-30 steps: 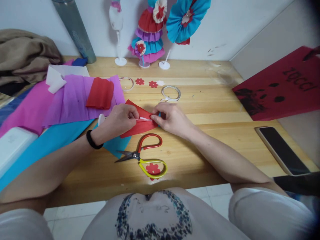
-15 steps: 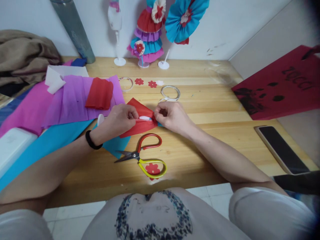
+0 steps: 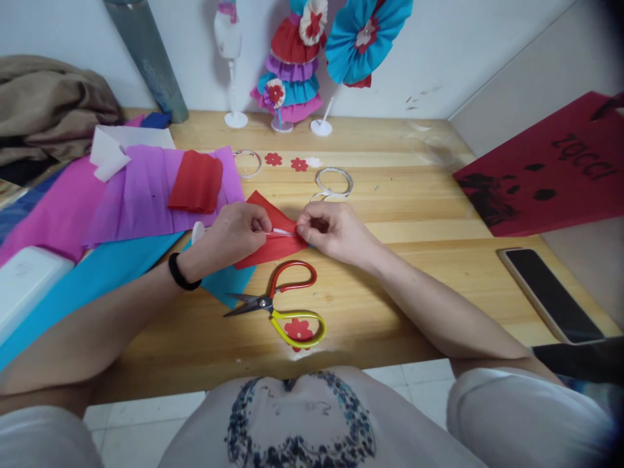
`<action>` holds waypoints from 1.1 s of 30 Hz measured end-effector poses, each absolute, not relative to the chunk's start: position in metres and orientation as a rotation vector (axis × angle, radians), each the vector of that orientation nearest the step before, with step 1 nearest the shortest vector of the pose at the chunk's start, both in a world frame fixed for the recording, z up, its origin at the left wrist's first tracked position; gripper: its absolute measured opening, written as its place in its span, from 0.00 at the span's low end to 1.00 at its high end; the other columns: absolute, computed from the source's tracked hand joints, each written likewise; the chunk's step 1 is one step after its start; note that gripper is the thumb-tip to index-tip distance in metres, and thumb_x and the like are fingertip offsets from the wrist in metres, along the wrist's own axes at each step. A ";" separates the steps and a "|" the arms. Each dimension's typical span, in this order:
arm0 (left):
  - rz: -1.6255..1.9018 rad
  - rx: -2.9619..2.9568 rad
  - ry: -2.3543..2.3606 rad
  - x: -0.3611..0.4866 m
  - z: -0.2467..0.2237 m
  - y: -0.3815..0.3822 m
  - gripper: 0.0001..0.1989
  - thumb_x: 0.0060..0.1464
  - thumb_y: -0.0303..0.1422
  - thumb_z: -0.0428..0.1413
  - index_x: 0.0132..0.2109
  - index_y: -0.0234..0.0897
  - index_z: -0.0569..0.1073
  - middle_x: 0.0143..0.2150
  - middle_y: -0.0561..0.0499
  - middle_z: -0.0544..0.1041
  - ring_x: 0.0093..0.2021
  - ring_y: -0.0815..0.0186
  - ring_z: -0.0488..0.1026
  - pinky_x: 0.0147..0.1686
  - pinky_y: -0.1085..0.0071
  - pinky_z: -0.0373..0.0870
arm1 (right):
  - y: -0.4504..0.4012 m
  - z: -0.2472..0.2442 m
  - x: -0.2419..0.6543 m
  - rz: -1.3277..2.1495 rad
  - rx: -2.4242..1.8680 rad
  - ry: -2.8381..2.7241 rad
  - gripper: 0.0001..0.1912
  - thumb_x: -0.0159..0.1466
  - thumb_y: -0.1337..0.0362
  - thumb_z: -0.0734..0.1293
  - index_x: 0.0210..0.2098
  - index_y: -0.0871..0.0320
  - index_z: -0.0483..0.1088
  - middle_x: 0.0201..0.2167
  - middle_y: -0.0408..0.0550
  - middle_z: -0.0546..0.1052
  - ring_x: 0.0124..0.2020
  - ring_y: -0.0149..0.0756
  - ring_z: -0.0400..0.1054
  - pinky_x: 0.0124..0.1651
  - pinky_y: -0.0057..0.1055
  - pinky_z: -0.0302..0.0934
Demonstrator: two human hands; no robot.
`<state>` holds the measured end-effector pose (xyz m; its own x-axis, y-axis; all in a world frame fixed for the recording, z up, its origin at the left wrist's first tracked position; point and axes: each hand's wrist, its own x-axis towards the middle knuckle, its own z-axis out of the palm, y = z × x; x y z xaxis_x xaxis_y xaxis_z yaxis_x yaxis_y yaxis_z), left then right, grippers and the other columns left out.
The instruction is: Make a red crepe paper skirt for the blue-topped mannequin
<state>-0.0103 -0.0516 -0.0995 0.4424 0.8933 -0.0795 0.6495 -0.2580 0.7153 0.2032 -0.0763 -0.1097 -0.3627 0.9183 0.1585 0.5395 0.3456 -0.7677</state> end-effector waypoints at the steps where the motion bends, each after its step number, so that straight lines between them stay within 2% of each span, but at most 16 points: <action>1: 0.458 2.007 1.292 -0.010 -0.100 -0.051 0.07 0.43 0.25 0.52 0.29 0.36 0.75 0.25 0.53 0.77 0.27 0.68 0.72 0.28 0.74 0.67 | -0.076 -0.110 0.203 0.841 -1.251 -2.035 0.06 0.57 0.69 0.64 0.24 0.58 0.65 0.23 0.43 0.70 0.26 0.30 0.61 0.32 0.29 0.54; 8: 0.504 1.992 1.258 -0.013 -0.104 -0.049 0.07 0.43 0.26 0.53 0.29 0.35 0.75 0.25 0.52 0.77 0.27 0.68 0.73 0.27 0.74 0.67 | -0.075 -0.113 0.204 0.993 -1.229 -2.002 0.06 0.58 0.68 0.64 0.24 0.59 0.67 0.22 0.41 0.69 0.24 0.27 0.59 0.29 0.27 0.53; 14: 0.492 1.948 1.242 -0.014 -0.106 -0.049 0.07 0.43 0.25 0.53 0.30 0.35 0.76 0.26 0.51 0.77 0.29 0.67 0.73 0.28 0.74 0.68 | -0.075 -0.112 0.206 1.041 -1.284 -1.932 0.04 0.56 0.69 0.65 0.30 0.60 0.73 0.23 0.44 0.74 0.24 0.29 0.63 0.27 0.27 0.56; 20: 0.486 1.952 1.244 -0.013 -0.104 -0.049 0.07 0.42 0.25 0.53 0.29 0.36 0.76 0.25 0.52 0.77 0.28 0.67 0.74 0.27 0.74 0.67 | -0.074 -0.111 0.206 1.186 -1.243 -1.802 0.05 0.55 0.69 0.65 0.32 0.59 0.72 0.26 0.46 0.77 0.26 0.32 0.68 0.29 0.28 0.61; 24: 0.505 1.940 1.233 -0.013 -0.105 -0.049 0.08 0.42 0.25 0.53 0.29 0.35 0.76 0.27 0.51 0.78 0.29 0.66 0.74 0.28 0.73 0.67 | -0.073 -0.111 0.208 1.083 -1.284 -1.775 0.04 0.58 0.66 0.65 0.33 0.58 0.72 0.26 0.46 0.76 0.25 0.32 0.66 0.29 0.30 0.59; 28: 0.505 1.927 1.242 -0.013 -0.104 -0.049 0.08 0.43 0.25 0.53 0.30 0.35 0.76 0.26 0.51 0.78 0.28 0.67 0.73 0.28 0.73 0.67 | -0.073 -0.103 0.202 0.889 -1.291 -1.981 0.04 0.60 0.64 0.67 0.32 0.59 0.72 0.28 0.47 0.75 0.26 0.33 0.64 0.31 0.32 0.58; 31: 0.497 1.931 1.245 -0.012 -0.103 -0.049 0.07 0.44 0.25 0.52 0.29 0.35 0.76 0.25 0.52 0.77 0.27 0.67 0.73 0.27 0.73 0.65 | -0.071 -0.099 0.193 0.736 -1.274 -2.156 0.05 0.59 0.65 0.68 0.28 0.59 0.69 0.28 0.47 0.73 0.29 0.34 0.65 0.35 0.33 0.57; 33: 0.486 1.928 1.245 -0.012 -0.103 -0.049 0.07 0.43 0.25 0.53 0.29 0.35 0.76 0.26 0.52 0.77 0.28 0.67 0.73 0.27 0.73 0.66 | -0.069 -0.101 0.190 0.726 -1.289 -2.166 0.08 0.59 0.67 0.67 0.24 0.58 0.66 0.25 0.45 0.71 0.27 0.32 0.63 0.33 0.32 0.55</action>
<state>-0.0119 -0.0488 -0.1031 0.4481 0.8895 -0.0896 0.5935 -0.2210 0.7739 0.1897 -0.0688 -0.1006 -0.4173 0.8955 0.1550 0.6209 0.4054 -0.6709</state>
